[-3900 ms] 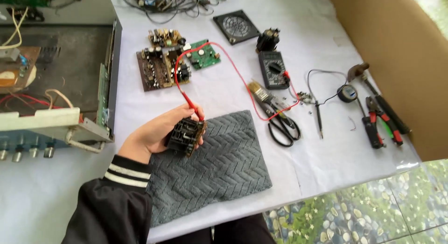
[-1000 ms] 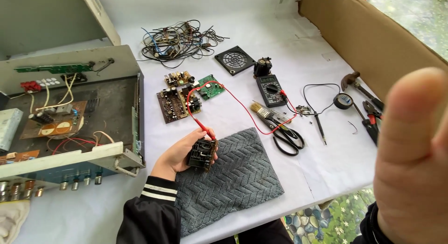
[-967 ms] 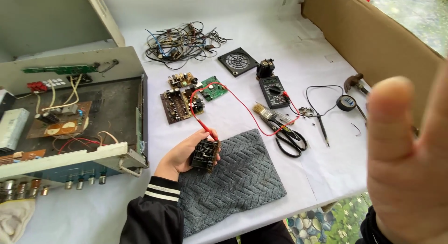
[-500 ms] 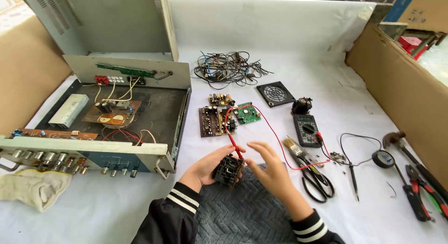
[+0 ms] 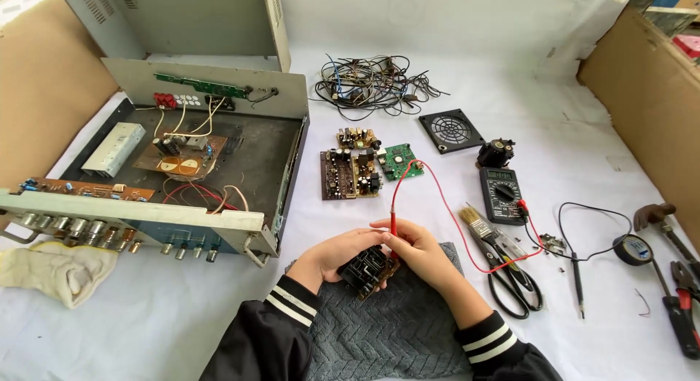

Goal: Testing electronic components on a circuit board using a digital multimeter probe

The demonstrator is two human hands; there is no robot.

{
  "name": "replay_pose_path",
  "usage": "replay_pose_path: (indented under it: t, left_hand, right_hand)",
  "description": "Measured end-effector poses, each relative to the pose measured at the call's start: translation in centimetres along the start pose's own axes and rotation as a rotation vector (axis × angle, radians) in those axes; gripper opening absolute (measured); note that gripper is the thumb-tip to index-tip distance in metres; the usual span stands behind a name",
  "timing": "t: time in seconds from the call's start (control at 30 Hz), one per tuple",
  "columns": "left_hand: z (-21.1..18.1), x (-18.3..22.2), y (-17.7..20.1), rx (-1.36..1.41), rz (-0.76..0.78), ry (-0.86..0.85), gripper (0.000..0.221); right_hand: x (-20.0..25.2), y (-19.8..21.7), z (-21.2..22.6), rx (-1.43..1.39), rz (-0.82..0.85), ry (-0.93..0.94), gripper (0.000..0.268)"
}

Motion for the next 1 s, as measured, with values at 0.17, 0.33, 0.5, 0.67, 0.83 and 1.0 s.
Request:
replay_pose_path:
  t: [0.17,0.33,0.5,0.67,0.83,1.0]
  left_hand:
    - [-1.9,1.8,-2.2,0.021,0.013,-0.005,0.044]
    - [-1.5,1.0,-0.1,0.091,-0.034,-0.079,0.049]
    - [-2.1,1.7,-0.8,0.28,-0.229,-0.234,0.043]
    - [-1.5,0.1,1.9,0.229,-0.267,-0.377,0.044]
    - [-3.4,2.3,-1.3,0.11,-0.301,-0.501,0.04]
    - [-2.3,0.1,1.8,0.007,-0.199,-0.455,0.044]
  right_hand:
    - [-0.1,0.5,-1.5,-0.223,-0.127,0.002,0.024]
    - [-0.4,3.4,-4.6,-0.526,-0.309,0.17,0.028]
    - [1.8,3.4,-3.4,-0.493,-0.251,0.293,0.021]
    - [2.9,1.5,-0.5,-0.082,-0.238,0.27,0.011]
    - [2.4,1.9,-0.1,-0.001,-0.288,0.239,0.014]
    - [0.7,2.3,-1.8,-0.156,-0.26,0.212,0.02]
Point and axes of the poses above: each hand's wrist, its own x-axis away from the middle knuckle, its own y-axis out of the back of the hand, z = x × y, the point moved 5 cm from there along -x, towards the middle knuckle, and after that the axes turned 4 degrees about x, right-handed, at the moved point
